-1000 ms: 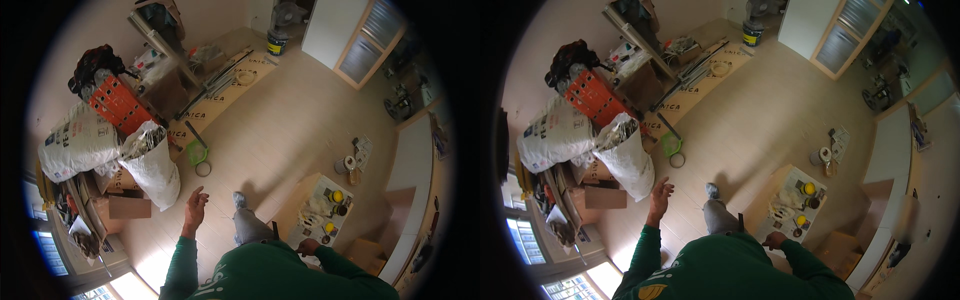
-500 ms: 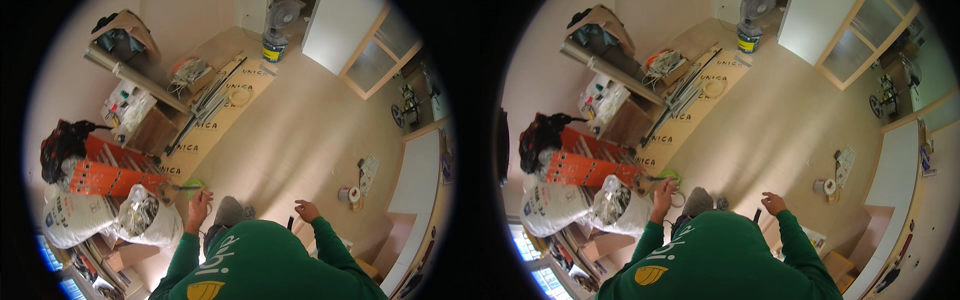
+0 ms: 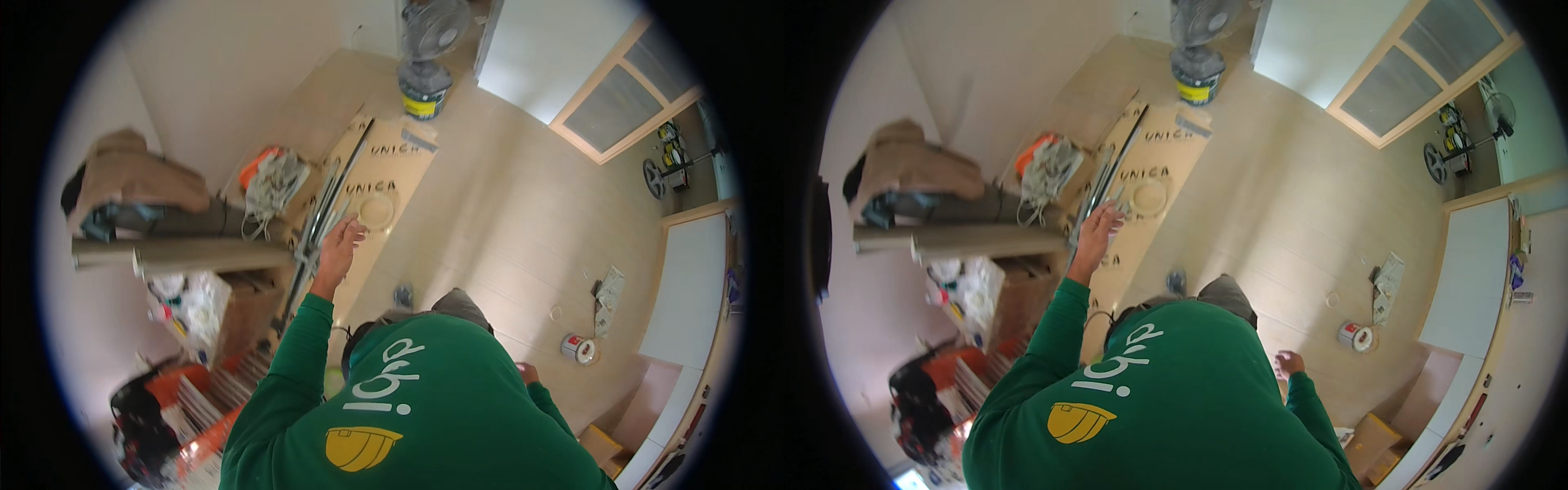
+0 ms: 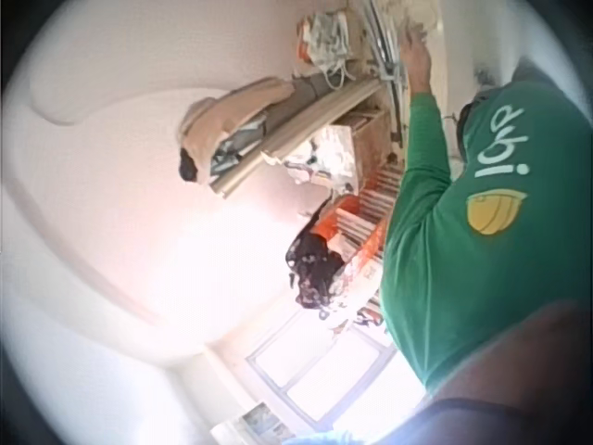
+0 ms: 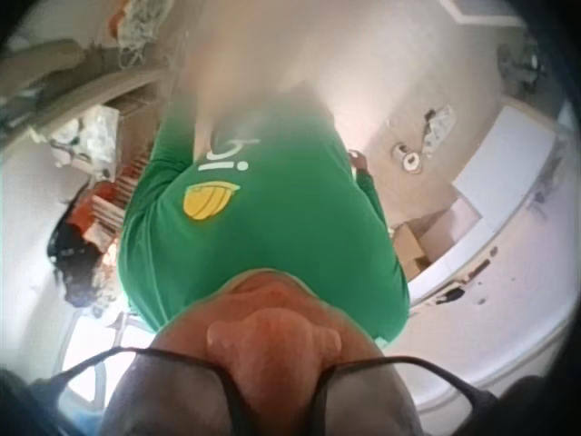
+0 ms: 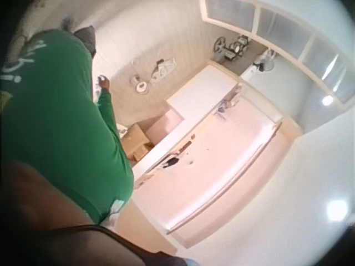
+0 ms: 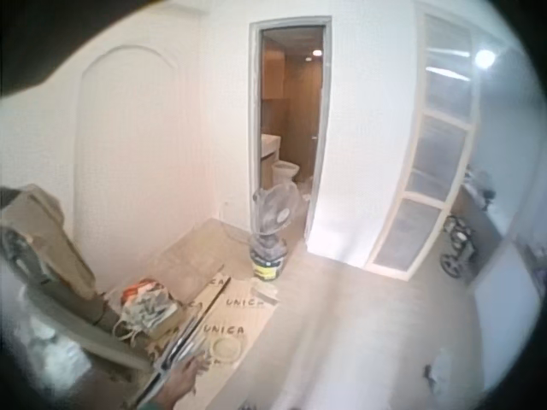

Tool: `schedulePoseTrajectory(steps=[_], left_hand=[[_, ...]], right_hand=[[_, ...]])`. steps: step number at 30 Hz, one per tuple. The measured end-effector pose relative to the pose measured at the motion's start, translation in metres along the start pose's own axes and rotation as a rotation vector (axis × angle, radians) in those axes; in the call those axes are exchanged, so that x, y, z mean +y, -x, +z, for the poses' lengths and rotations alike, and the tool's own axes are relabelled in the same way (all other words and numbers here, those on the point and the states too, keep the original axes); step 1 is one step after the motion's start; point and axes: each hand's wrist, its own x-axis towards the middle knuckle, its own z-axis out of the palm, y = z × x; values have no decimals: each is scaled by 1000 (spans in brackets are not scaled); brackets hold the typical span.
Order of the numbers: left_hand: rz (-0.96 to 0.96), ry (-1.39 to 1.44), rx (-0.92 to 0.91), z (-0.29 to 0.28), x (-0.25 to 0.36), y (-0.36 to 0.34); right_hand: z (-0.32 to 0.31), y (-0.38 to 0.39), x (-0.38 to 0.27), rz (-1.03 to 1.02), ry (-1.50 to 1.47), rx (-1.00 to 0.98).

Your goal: The person applies a clear finish to a wooden cabinet door using a brush, then scrapes the edges with a utility knife. They move a fan, retrieve a sanding block, and sand the door surface before scraping the edges again.

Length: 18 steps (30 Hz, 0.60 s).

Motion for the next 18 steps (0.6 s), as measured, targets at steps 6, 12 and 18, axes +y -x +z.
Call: schedulePoseTrajectory(steps=[6, 12, 18], left_hand=[[174, -68, -72, 46, 115, -269], [95, 2, -26, 77, 174, -487], [64, -20, -25, 87, 226, -697]], right_hand=[[-20, -95, -155, -37, 18, 16], [-88, -300, -373, 11, -542, 28], [-175, -370, -757, -480, -294, 167]])
